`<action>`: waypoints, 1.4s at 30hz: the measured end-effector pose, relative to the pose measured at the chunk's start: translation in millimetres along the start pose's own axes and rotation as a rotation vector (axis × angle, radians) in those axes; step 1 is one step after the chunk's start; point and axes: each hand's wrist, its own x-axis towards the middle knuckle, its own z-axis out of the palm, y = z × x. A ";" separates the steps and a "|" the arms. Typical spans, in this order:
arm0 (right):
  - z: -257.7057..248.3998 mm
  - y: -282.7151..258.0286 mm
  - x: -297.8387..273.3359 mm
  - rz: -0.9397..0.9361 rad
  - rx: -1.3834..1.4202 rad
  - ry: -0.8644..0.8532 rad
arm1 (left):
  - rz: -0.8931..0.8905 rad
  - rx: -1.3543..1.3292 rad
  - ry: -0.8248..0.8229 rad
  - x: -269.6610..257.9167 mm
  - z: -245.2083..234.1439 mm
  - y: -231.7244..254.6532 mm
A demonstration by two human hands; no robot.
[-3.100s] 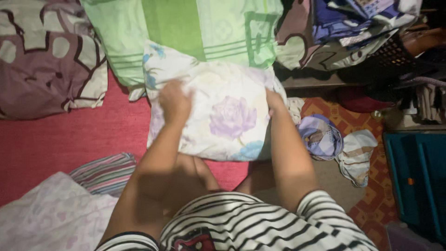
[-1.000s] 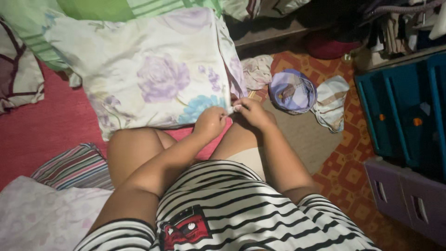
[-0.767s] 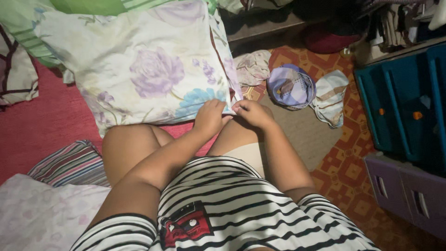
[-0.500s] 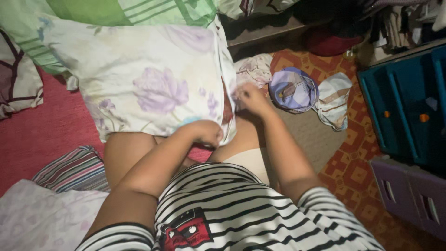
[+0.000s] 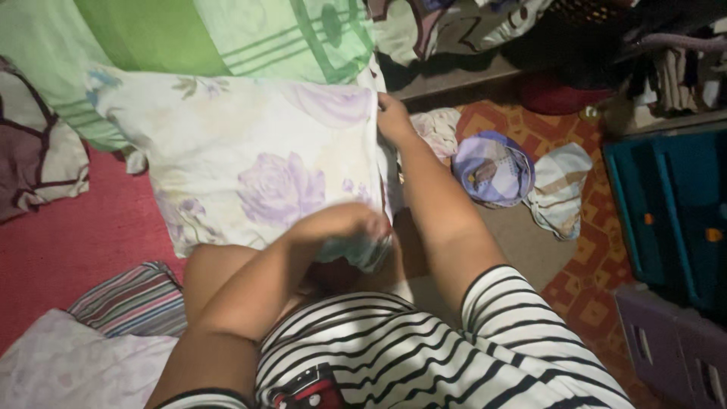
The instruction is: The person folds pillowcases and a blanket by hand, placing a small red zippered bag inside a pillowcase and then folding and patting down several items on a bed.
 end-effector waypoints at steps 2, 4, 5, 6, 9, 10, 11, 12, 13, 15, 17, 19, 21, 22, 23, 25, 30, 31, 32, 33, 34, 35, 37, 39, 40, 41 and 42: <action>-16.7 -17.8 3.3 -0.156 -0.353 0.044 | -0.269 0.819 0.271 36.8 -36.0 13.4; -26.7 -49.1 -0.8 -0.289 -0.488 0.165 | -0.309 1.032 0.569 64.2 -85.8 37.5; -32.0 -67.1 -4.8 -0.346 -0.442 0.264 | -0.280 1.154 0.714 79.4 -108.6 48.1; -36.5 -85.1 -8.2 -0.403 -0.395 0.362 | -0.153 1.196 0.853 88.8 -128.1 56.1; -45.9 -125.9 -11.1 -0.544 -0.330 0.212 | -0.297 1.114 0.810 112.0 -184.9 57.9; -48.8 -133.0 -12.6 -0.486 -0.286 0.165 | -0.430 1.049 0.714 116.8 -200.5 51.7; -51.8 -138.3 -13.8 -0.430 -0.243 0.117 | -0.502 1.003 0.588 120.2 -213.8 45.3; -54.9 -141.5 -15.0 -0.374 -0.201 0.069 | -0.572 0.955 0.462 122.5 -224.3 39.6; -58.7 -141.9 -17.1 -0.249 -0.005 -0.025 | -0.640 0.903 0.334 123.2 -230.5 34.8; -65.9 -140.0 -20.3 0.007 0.382 -0.204 | -0.672 0.748 0.347 115.4 -230.2 33.0; -68.9 -136.7 -19.7 -0.232 0.074 -0.119 | -0.695 0.624 0.393 111.9 -222.3 42.4; -69.6 -134.3 -17.8 -0.372 -0.108 -0.035 | -0.710 0.526 0.473 112.8 -212.2 56.2; -67.5 -135.5 -15.6 -0.420 -0.161 0.042 | -0.739 0.395 0.488 113.0 -205.2 69.1; -67.3 -137.2 -15.8 -0.292 -0.020 -0.001 | -0.754 0.330 0.495 112.8 -203.7 73.1; -66.6 -139.6 -16.4 -0.163 0.120 -0.046 | -0.738 0.322 0.481 111.5 -203.1 74.6; -66.5 -145.3 -18.6 -0.033 0.267 -0.111 | -0.707 0.306 0.451 108.3 -203.4 71.4; -69.6 -159.8 -25.2 -0.155 0.025 -0.145 | -0.700 0.277 0.424 105.0 -205.1 64.3; -69.7 -162.5 -26.9 -0.135 0.010 -0.122 | -0.719 0.285 0.425 103.7 -203.5 64.1; -70.4 -166.0 -28.2 -0.115 -0.005 -0.099 | -0.705 0.268 0.402 102.9 -202.4 64.2; -70.3 -170.3 -29.9 -0.095 -0.020 -0.076 | -0.690 0.252 0.380 102.3 -201.7 64.3; -68.5 -175.1 -32.8 -0.192 -0.028 -0.054 | -0.676 0.236 0.357 101.3 -201.6 64.0; -65.8 -180.5 -36.9 -0.289 -0.036 -0.032 | -0.617 0.142 0.361 99.6 -201.9 63.0; -61.4 -194.5 -47.3 -0.463 -0.150 0.041 | -0.496 -0.045 0.367 96.3 -203.5 58.9; -58.6 -209.8 -60.1 -0.617 -0.363 0.148 | -0.496 -0.042 0.430 97.6 -207.4 53.5; -55.2 -216.7 -65.6 -0.602 -0.316 0.119 | -0.496 -0.039 0.461 98.9 -210.5 51.0; -52.4 -222.4 -70.9 -0.584 -0.268 0.091 | -0.481 0.019 0.547 100.6 -213.8 48.7; -49.7 -226.8 -76.2 -0.566 -0.221 0.063 | -0.466 0.078 0.632 102.6 -218.1 47.5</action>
